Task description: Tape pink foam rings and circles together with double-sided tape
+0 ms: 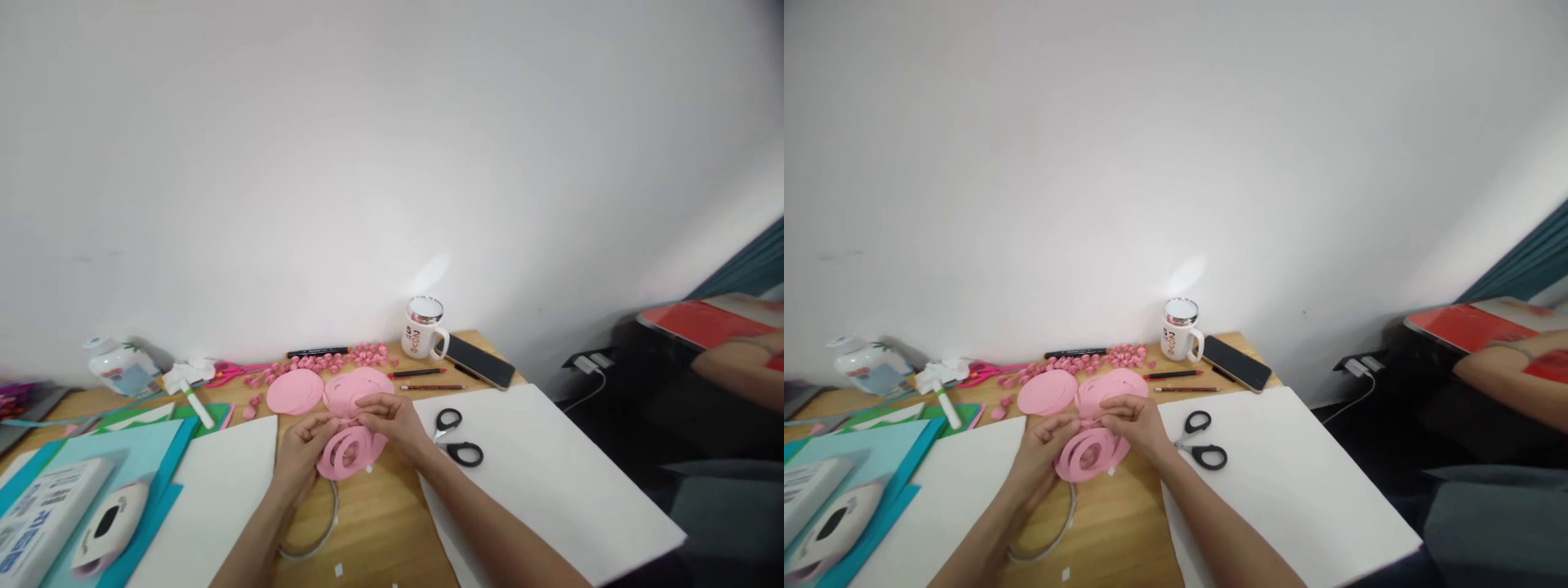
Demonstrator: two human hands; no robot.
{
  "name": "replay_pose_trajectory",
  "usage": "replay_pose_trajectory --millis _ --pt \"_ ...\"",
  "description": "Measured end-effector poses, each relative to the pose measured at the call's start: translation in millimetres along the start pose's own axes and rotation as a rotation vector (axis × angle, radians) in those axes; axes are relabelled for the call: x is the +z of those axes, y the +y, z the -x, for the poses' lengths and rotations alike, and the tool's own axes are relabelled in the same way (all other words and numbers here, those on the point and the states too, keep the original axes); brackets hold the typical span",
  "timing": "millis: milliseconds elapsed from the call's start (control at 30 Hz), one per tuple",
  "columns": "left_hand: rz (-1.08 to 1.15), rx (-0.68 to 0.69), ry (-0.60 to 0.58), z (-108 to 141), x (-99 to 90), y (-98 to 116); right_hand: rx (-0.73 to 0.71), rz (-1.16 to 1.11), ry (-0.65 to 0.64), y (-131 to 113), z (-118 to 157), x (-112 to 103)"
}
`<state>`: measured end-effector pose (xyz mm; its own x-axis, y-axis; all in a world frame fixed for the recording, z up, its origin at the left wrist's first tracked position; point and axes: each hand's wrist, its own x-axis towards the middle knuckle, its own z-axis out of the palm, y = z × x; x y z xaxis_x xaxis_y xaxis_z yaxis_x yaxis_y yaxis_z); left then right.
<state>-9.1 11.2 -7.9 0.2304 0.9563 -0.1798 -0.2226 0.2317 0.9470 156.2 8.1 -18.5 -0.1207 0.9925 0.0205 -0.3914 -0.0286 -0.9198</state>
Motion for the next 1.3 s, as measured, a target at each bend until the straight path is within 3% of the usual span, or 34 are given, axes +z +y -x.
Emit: replay_pose_trajectory --millis 500,833,1133,1300 --pt "-0.196 0.081 -0.075 4 -2.6 0 0.048 0.022 0.101 9 5 6" --pt "-0.120 0.107 0.062 3 1.1 5 -0.002 0.039 0.025 10 5 10" --pt "-0.182 0.169 0.022 -2 4.5 -4 -0.016 0.039 0.107 12 5 8" --pt "-0.263 0.179 0.054 -4 1.7 -3 -0.018 0.008 0.046 13 0 8"
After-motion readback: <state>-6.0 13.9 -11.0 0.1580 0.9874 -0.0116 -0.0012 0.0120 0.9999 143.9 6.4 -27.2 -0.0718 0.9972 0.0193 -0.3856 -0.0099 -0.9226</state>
